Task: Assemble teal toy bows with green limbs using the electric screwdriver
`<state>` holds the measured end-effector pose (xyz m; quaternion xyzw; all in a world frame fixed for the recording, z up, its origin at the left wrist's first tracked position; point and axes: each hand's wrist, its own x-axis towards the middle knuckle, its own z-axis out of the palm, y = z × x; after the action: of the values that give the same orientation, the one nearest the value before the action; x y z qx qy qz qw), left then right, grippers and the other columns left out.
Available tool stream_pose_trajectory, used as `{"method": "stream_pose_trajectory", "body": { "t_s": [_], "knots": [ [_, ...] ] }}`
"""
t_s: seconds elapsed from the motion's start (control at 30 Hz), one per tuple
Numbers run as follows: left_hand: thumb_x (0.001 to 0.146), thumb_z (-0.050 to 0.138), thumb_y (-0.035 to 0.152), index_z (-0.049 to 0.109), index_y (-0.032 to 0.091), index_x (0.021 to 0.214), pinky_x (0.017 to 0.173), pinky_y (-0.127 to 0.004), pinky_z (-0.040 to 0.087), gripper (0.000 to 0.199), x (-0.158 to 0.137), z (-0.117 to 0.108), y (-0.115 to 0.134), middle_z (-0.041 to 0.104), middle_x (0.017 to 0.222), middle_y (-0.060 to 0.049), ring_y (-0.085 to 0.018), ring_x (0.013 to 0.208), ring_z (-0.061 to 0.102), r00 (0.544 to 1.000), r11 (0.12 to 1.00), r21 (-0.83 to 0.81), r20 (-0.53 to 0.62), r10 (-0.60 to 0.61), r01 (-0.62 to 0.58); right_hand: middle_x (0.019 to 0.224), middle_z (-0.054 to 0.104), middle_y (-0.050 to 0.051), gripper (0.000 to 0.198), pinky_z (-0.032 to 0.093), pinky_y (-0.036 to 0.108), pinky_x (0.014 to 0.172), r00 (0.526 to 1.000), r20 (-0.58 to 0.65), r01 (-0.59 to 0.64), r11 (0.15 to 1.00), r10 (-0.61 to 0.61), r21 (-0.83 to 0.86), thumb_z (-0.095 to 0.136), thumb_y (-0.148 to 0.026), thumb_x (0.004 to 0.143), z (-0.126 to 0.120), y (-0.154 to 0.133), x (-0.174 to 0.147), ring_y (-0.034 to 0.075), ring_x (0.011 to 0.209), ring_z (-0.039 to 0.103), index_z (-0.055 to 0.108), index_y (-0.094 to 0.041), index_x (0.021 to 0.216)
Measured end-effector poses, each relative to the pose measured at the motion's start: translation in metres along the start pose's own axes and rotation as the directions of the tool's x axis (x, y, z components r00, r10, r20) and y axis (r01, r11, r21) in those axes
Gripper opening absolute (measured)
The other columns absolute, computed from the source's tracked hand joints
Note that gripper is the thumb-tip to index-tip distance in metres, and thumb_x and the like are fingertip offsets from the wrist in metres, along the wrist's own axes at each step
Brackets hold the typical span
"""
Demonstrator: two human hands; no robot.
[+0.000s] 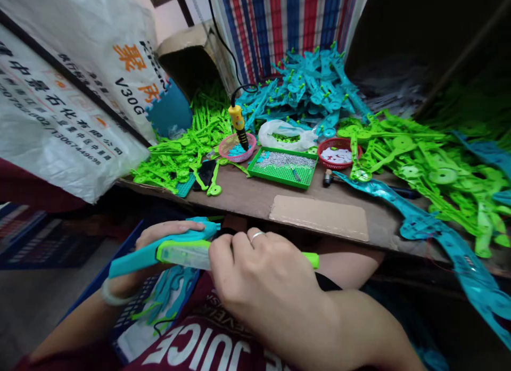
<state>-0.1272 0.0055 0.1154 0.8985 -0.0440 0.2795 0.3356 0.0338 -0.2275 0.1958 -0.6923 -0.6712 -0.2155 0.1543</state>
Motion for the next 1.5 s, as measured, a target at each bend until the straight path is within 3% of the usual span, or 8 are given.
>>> {"method": "stream_pose_trajectory", "body": {
  "t_s": [0.23,0.53,0.77,0.9,1.13,1.23,1.33,1.5],
  "knots": [
    [0.083,0.077,0.038,0.061,0.020,0.119,0.089,-0.041,0.061,0.043,0.019,0.055,-0.022,0.073,0.110,-0.010,-0.025,0.100,0.072,0.998,0.996,-0.055,0.028,-0.061,0.063,0.063,0.059,0.002,0.014,0.019,0.033,0.048,0.993,0.101,-0.041,0.979,0.062,-0.201,0.051,-0.015,0.093,-0.022,0.007,0.002,0.017,0.051,0.052,0.051,-0.020,0.080],
    [0.099,0.051,0.035,0.056,0.021,0.131,0.101,-0.043,0.054,0.036,-0.044,0.092,-0.045,0.064,0.132,-0.012,-0.026,0.123,0.062,0.873,0.861,-0.255,0.348,-0.342,0.440,0.087,0.071,0.004,0.013,0.044,0.029,0.064,0.851,0.137,0.525,0.828,-0.507,-0.196,0.047,-0.022,0.101,0.058,0.048,-0.086,0.013,0.075,0.063,0.058,-0.016,0.097],
    [0.093,0.058,0.054,0.054,0.022,0.135,0.115,-0.049,0.037,0.054,0.009,0.124,-0.023,0.059,0.140,-0.012,-0.030,0.135,0.050,0.850,0.949,-0.273,0.527,0.012,0.156,0.085,0.074,0.000,0.007,0.059,0.033,0.082,0.733,0.031,0.647,0.681,-0.680,-0.342,0.051,-0.021,0.095,0.034,0.081,-0.102,0.015,0.081,0.071,0.054,-0.022,0.089],
    [0.083,0.063,0.068,0.060,0.019,0.130,0.102,-0.043,0.044,0.068,0.049,0.130,-0.008,0.069,0.120,-0.012,-0.030,0.112,0.064,0.616,0.930,-0.363,0.747,0.250,0.063,0.089,0.075,0.002,0.017,0.063,0.034,0.085,0.676,0.074,0.693,0.600,-0.733,-0.400,0.041,-0.023,0.098,0.021,0.089,-0.091,0.016,0.085,0.073,0.050,-0.023,0.084],
    [0.072,0.070,0.069,0.070,0.017,0.104,0.067,-0.027,0.046,0.061,0.117,0.146,0.001,0.070,0.092,-0.003,-0.021,0.079,0.062,0.259,0.795,-0.436,0.898,0.356,0.421,0.099,0.073,0.008,0.014,0.064,0.037,0.087,0.834,0.077,0.528,0.751,-0.546,-0.397,0.047,-0.020,0.094,0.027,0.106,-0.092,0.021,0.101,0.072,0.052,-0.022,0.081],
    [0.068,0.075,0.062,0.071,0.018,0.096,0.070,-0.027,0.048,0.052,0.118,0.134,0.008,0.071,0.091,-0.002,-0.021,0.081,0.062,0.279,0.694,-0.420,0.908,0.314,0.585,0.110,0.070,0.008,0.004,0.064,0.040,0.086,0.903,-0.122,0.338,0.856,-0.413,-0.392,0.058,-0.021,0.090,0.047,0.131,-0.094,0.023,0.111,0.068,0.056,-0.023,0.087],
    [0.073,0.074,0.056,0.071,0.019,0.099,0.079,-0.029,0.051,0.045,0.094,0.117,0.005,0.073,0.098,-0.002,-0.022,0.088,0.064,0.318,0.541,-0.398,0.917,0.240,0.741,0.115,0.066,0.012,0.015,0.059,0.048,0.091,0.874,-0.426,-0.295,0.951,0.231,-0.088,0.067,-0.028,0.087,0.084,0.166,-0.078,0.026,0.114,0.064,0.058,-0.023,0.099],
    [0.081,0.070,0.055,0.058,0.022,0.131,0.108,-0.038,0.043,0.061,0.048,0.091,-0.029,0.064,0.135,-0.005,-0.028,0.124,0.057,0.446,0.340,-0.422,0.895,0.007,0.841,0.096,0.069,0.012,0.025,0.060,0.041,0.078,0.739,-0.153,-0.560,0.724,0.657,0.403,0.059,-0.041,0.090,0.175,0.211,0.015,0.024,0.089,0.068,0.062,-0.017,0.097]
  ]
}}
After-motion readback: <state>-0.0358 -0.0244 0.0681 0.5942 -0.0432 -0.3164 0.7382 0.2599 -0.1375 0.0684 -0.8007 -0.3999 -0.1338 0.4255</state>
